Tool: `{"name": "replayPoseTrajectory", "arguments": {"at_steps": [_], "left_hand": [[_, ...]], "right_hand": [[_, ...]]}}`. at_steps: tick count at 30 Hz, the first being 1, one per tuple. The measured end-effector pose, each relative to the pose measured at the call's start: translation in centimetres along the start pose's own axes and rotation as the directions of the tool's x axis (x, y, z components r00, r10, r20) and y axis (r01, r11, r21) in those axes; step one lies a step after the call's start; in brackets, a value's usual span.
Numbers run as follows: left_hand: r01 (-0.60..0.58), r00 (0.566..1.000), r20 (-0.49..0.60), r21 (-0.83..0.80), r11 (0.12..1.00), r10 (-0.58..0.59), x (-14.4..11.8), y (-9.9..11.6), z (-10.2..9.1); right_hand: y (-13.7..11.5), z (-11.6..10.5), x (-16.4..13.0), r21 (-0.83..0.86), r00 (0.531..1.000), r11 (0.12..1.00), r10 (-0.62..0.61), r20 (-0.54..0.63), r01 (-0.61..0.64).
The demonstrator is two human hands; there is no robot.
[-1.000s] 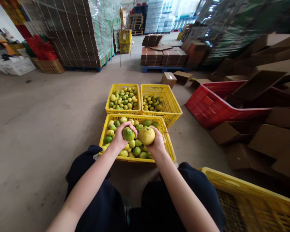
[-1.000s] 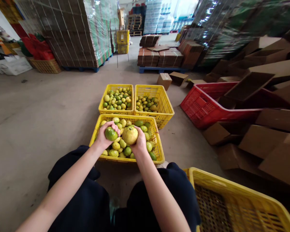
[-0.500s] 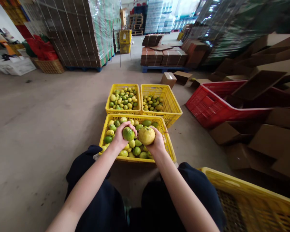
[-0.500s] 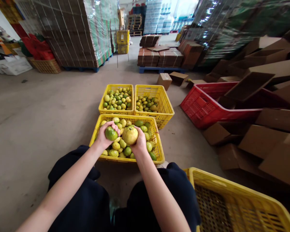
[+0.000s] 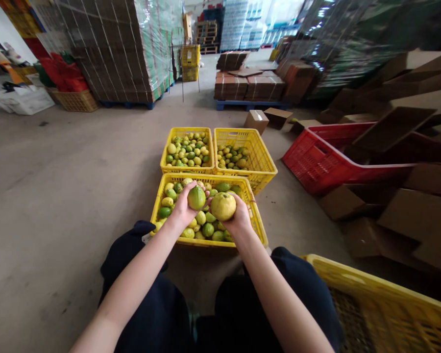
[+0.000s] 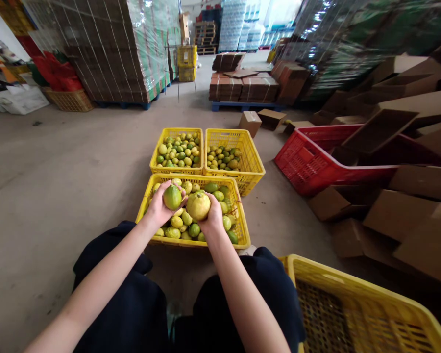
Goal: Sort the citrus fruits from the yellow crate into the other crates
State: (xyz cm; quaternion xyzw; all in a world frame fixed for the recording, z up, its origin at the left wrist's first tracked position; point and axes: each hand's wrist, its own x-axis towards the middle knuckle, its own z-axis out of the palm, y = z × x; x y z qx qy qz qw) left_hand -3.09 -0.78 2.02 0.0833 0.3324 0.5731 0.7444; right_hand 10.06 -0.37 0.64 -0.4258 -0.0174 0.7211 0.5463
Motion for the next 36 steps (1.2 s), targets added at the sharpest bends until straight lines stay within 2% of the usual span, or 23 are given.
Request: {"name": "replayPoseTrajectory", "arguments": {"at_steps": [3,7,13,21,28,32,36], "left_hand": [[0.01,1.0,-0.009,-0.009,1.0,-0.01,0.0,0.0,-0.1],[-0.036,0.999,-0.024,0.033,0.999,0.036,0.1,-0.1,-0.2],[-0.079,0.996,-0.034,0.074,0.994,0.082,0.2,-0.2,-0.2],[-0.083,0.993,-0.075,0.085,0.993,0.09,0.5,-0.3,-0.4],[-0.024,0.992,-0.122,0.096,0.995,0.036,1.5,-0.6,-1.2],[0.046,0.987,-0.159,0.093,0.995,-0.031,2.3,-0.9,-1.7],[0.145,0.957,-0.265,0.075,0.987,-0.121,3.3,-1.2,-2.7]], "right_hand": [[-0.1,0.1,-0.1,-0.007,1.0,1.0,0.01,-0.009,-0.01],[-0.1,0.1,-0.1,-0.026,1.0,1.0,0.015,-0.025,-0.016],[0.1,-0.3,0.3,-0.01,1.0,1.0,0.015,0.008,-0.015],[0.2,-0.4,0.5,-0.018,1.0,1.0,0.004,0.001,-0.004],[0.2,-0.4,0.5,-0.028,0.999,0.999,0.029,-0.019,-0.03],[0.0,-0.5,0.5,-0.033,0.998,0.999,0.033,0.053,-0.031],[-0.1,-0.7,0.7,-0.039,0.995,0.998,0.059,0.083,-0.056]]}}
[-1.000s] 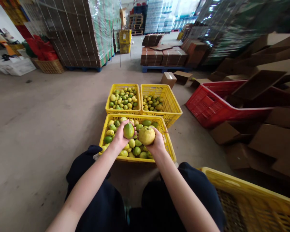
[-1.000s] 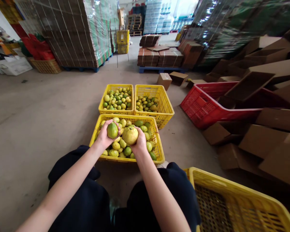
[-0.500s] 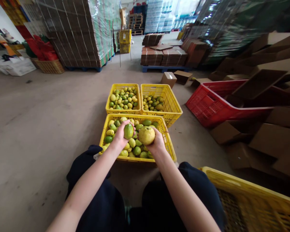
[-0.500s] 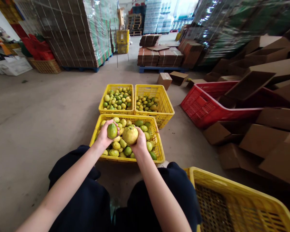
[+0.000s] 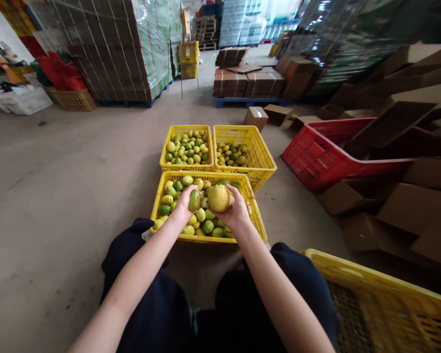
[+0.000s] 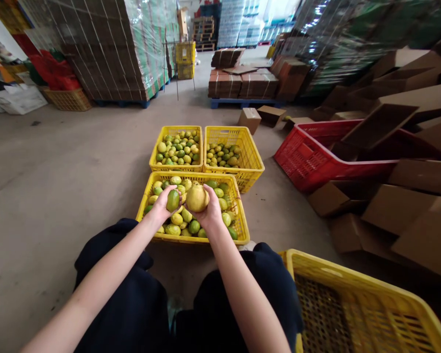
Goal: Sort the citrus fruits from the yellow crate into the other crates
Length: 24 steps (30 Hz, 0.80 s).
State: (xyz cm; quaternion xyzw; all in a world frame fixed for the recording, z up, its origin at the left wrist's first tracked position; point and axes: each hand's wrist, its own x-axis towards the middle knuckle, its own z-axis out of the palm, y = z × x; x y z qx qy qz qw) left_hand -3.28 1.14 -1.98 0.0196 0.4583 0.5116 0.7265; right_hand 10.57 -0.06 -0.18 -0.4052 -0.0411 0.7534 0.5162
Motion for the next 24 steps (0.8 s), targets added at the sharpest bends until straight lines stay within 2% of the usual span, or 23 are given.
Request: {"name": "replayPoseTrajectory", "arguments": {"at_steps": [4,9,12,16,18,24], "left_hand": [[0.075,0.992,-0.102,-0.007,0.997,-0.075,0.8,-0.6,-1.1],[0.111,0.99,-0.088,-0.02,0.994,-0.112,0.2,-0.5,-1.6],[0.102,0.993,-0.052,-0.017,0.995,-0.103,-0.4,0.2,-1.0],[0.046,0.998,-0.049,-0.009,0.999,-0.047,-1.3,1.1,-0.5],[0.029,0.999,-0.041,-0.025,0.999,-0.03,-1.7,1.3,-0.4],[0.041,0.998,-0.038,-0.089,0.995,-0.044,-2.7,1.7,-0.2]], "right_hand": [[0.3,0.0,0.5,-0.01,0.997,0.997,0.07,-0.036,-0.071],[0.8,0.3,0.6,0.001,0.982,0.988,0.155,-0.109,-0.156],[0.7,0.3,0.3,-0.042,0.989,0.992,0.111,-0.095,-0.115],[0.2,0.3,-0.2,-0.129,0.996,0.99,-0.072,-0.057,0.064],[-0.1,0.4,-0.5,-0.137,0.992,0.984,-0.119,-0.035,0.113],[-0.8,0.5,-1.1,-0.105,0.998,0.993,-0.062,0.004,0.062]]}}
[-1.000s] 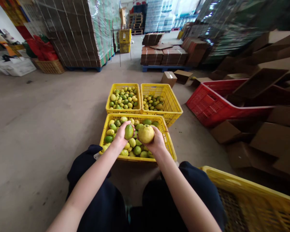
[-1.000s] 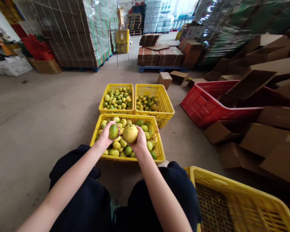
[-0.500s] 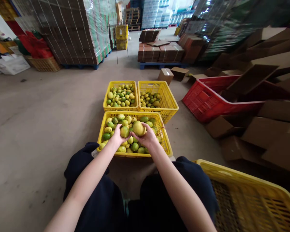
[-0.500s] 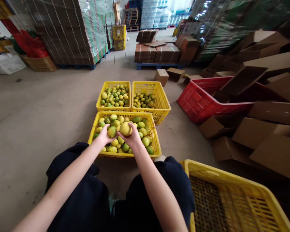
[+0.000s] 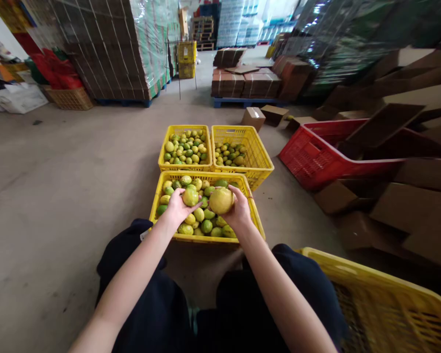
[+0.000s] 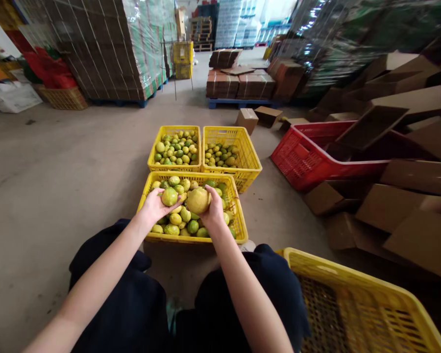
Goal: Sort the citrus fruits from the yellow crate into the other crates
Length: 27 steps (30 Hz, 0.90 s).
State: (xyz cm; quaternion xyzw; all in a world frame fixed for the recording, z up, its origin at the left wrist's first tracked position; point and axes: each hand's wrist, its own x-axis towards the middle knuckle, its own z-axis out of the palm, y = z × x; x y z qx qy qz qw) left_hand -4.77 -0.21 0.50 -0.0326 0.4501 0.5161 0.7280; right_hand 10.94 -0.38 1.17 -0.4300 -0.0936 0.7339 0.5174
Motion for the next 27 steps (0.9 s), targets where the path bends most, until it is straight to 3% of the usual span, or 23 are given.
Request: {"name": "replayPoseTrajectory", "arguments": {"at_steps": [15,27], "left_hand": [[0.074,0.997,0.042,-0.069,0.995,-0.071,-0.68,-0.21,0.83],[0.05,0.998,0.036,-0.033,0.998,-0.049,-0.73,-0.68,0.83]], "right_hand": [[-0.32,-0.62,0.07,0.038,0.975,0.978,0.208,-0.079,-0.206],[-0.49,-0.42,0.09,0.056,0.975,0.977,0.21,-0.08,-0.206]]}}
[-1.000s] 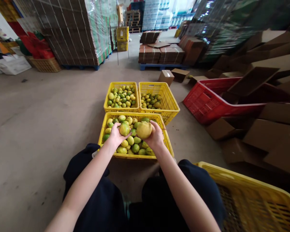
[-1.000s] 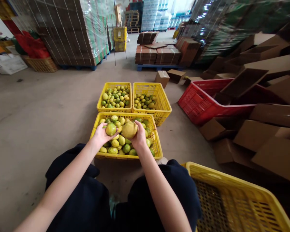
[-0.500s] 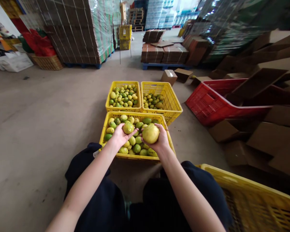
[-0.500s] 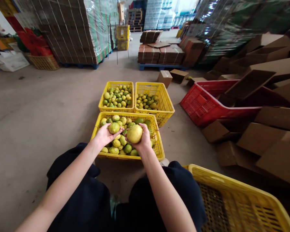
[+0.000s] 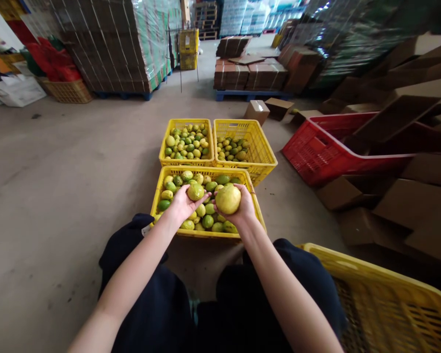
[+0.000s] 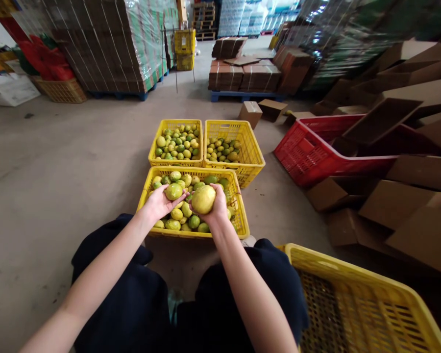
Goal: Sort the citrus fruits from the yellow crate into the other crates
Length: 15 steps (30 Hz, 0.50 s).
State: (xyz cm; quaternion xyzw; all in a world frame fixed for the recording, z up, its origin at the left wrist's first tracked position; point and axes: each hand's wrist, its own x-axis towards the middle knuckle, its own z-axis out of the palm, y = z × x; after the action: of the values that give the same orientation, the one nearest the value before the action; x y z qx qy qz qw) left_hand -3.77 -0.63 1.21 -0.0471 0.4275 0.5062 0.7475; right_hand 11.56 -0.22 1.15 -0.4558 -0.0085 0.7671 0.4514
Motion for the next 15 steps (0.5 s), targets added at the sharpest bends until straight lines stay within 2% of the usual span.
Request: {"name": "replayPoseTrajectory", "arguments": {"at_steps": [8,15], "left_hand": [[0.007,1.0,0.009,0.031,0.999,-0.007,0.11,0.11,0.0],[0.009,1.0,0.004,0.02,1.0,-0.009,0.1,0.14,-0.16]], "right_hand": [[0.19,-0.07,-0.02,-0.058,1.0,0.998,-0.026,0.017,0.027],[0.26,0.05,-0.32,-0.012,0.999,0.999,-0.05,-0.011,0.049]]}}
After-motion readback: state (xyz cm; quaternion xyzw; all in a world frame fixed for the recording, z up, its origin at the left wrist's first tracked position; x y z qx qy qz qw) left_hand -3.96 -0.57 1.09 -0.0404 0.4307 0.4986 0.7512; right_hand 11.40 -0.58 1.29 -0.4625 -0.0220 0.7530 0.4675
